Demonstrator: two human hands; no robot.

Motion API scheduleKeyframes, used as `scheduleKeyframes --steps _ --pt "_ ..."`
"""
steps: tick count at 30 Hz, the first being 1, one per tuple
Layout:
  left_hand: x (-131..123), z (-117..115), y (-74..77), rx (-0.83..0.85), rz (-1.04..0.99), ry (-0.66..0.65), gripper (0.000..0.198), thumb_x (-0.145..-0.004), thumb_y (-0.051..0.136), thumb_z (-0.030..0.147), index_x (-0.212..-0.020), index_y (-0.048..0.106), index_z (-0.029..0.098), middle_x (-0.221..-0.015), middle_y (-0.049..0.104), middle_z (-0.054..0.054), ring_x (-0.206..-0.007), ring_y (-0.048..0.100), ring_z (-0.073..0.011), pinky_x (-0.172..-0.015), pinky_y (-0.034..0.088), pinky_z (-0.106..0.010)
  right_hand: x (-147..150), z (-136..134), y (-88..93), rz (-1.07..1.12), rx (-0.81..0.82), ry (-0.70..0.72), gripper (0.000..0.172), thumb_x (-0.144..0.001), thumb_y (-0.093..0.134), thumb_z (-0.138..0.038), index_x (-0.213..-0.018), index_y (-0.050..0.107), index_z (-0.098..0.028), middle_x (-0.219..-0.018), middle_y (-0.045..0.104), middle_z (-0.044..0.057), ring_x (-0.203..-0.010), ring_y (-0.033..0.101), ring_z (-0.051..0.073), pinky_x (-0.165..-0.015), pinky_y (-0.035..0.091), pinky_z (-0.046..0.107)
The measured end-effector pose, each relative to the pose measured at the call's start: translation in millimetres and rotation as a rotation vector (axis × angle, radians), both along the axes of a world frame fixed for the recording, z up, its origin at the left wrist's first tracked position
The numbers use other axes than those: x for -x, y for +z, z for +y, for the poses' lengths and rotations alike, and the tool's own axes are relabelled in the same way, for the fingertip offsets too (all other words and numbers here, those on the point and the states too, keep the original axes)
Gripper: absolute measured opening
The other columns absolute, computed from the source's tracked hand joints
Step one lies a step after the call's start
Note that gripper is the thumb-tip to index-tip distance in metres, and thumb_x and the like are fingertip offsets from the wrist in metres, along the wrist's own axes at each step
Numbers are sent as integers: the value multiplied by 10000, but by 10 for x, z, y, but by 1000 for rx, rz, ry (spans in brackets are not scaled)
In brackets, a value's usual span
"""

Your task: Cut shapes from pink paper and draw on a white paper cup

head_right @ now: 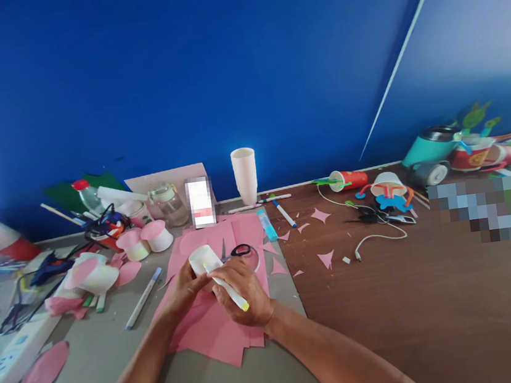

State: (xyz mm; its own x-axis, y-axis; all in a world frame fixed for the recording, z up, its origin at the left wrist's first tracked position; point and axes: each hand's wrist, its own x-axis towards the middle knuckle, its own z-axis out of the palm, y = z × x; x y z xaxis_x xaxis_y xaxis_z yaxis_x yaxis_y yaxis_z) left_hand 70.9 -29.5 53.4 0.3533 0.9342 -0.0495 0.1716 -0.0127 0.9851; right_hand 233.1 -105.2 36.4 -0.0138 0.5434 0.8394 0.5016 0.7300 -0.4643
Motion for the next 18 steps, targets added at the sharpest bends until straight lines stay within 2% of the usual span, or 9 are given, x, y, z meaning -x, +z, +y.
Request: scheduleKeyframes --steps 10,18 --pt "27 21 -56 21 -71 -13 628 -603 882 570 -996 626 152 -841 666 -40 -753 619 -209 -668 497 -297 -36 -6 6 43 52 -27 265 -970 516 -165 -1192 624 -263 -972 728 68 -875 684 252 -784 581 441" --pt "36 25 -91 23 -79 -4 554 -617 882 502 -970 627 160 -851 668 -37 -770 615 -205 -680 497 -292 -37 13 -17 50 44 -26 282 -964 532 -175 -1210 635 -266 -975 732 71 -877 693 261 -787 578 441"
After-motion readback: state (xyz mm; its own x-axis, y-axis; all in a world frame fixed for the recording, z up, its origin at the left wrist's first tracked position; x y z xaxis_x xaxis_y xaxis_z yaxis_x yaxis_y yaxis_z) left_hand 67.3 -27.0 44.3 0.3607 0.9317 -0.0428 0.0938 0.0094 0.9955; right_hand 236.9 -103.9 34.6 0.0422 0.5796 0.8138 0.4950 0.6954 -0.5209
